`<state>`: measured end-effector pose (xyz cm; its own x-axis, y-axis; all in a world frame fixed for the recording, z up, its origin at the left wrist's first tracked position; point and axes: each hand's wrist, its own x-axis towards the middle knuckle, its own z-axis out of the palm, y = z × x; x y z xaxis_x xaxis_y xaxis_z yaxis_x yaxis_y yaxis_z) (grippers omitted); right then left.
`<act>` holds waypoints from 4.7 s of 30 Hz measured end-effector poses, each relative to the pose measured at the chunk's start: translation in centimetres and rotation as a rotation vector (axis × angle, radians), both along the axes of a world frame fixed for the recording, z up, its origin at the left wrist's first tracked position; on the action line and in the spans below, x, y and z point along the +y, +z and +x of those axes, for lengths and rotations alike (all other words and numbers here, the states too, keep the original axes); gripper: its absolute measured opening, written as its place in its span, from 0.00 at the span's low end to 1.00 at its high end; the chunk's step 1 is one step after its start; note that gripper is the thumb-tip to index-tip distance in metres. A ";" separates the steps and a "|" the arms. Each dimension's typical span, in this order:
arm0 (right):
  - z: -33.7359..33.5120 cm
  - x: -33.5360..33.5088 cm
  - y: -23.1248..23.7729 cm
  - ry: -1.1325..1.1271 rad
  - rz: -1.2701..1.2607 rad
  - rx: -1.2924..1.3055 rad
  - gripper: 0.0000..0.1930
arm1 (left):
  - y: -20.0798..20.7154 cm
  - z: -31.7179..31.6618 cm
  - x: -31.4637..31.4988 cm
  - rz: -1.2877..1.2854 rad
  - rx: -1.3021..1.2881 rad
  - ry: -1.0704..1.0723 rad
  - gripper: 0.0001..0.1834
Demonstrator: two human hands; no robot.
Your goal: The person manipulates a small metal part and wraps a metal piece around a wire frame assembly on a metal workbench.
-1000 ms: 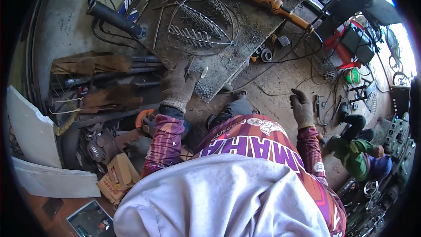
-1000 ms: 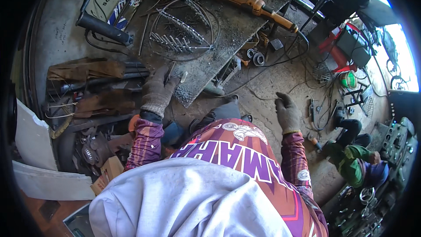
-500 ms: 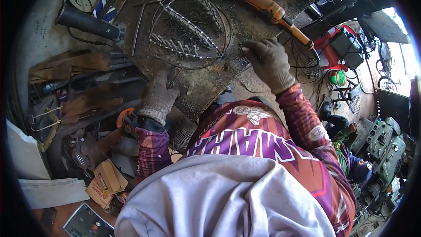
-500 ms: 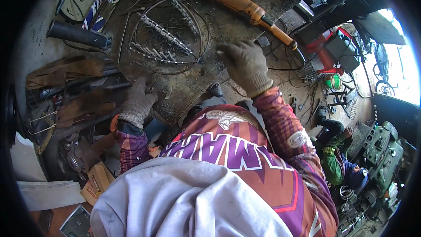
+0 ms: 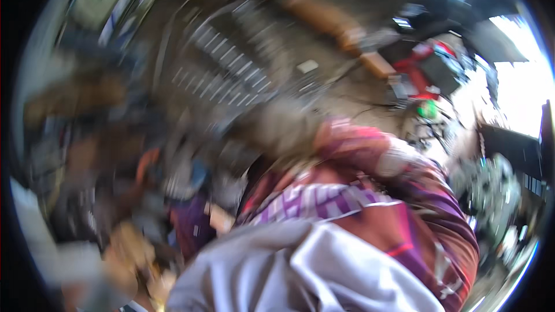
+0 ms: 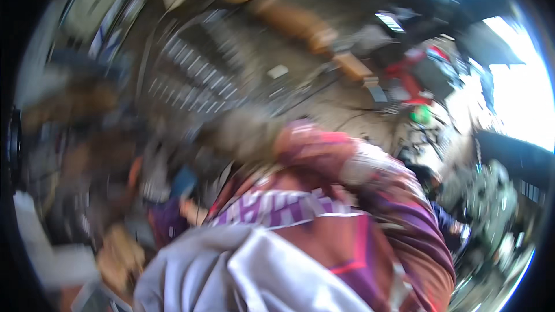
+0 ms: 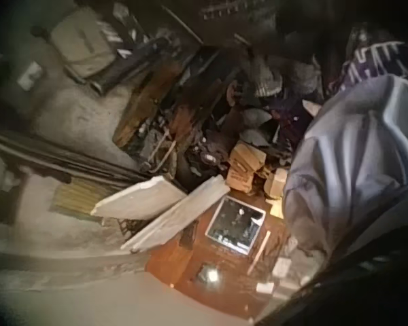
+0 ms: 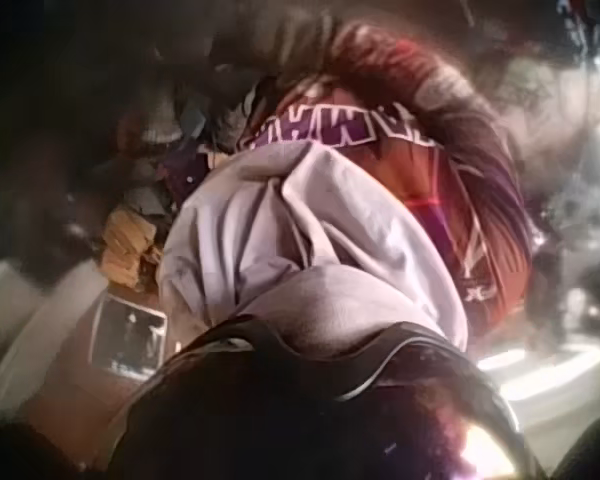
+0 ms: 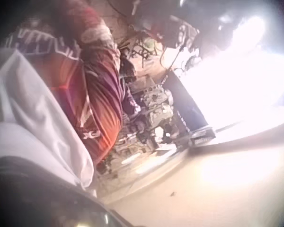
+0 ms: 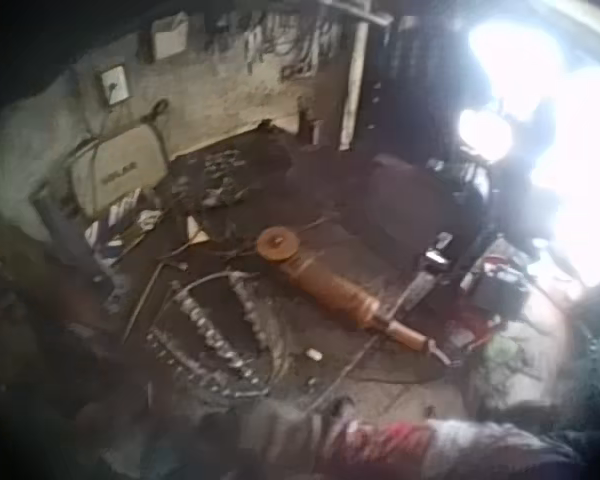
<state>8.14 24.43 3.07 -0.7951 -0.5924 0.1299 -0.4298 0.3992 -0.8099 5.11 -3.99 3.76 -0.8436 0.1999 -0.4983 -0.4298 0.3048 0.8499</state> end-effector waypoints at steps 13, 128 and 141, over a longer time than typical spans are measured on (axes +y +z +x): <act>-3.8 -6.4 -8.1 0.000 0.022 0.603 0.10 | -4.8 -4.6 -1.9 -0.074 0.262 0.052 0.11; 14.2 26.0 -6.5 -0.748 -0.274 -0.492 0.21 | -11.4 -0.9 20.2 -0.181 0.585 -0.230 0.14; 12.6 27.3 0.5 -0.552 -0.315 -0.256 0.17 | -9.7 0.8 22.0 -0.219 0.746 -0.156 0.17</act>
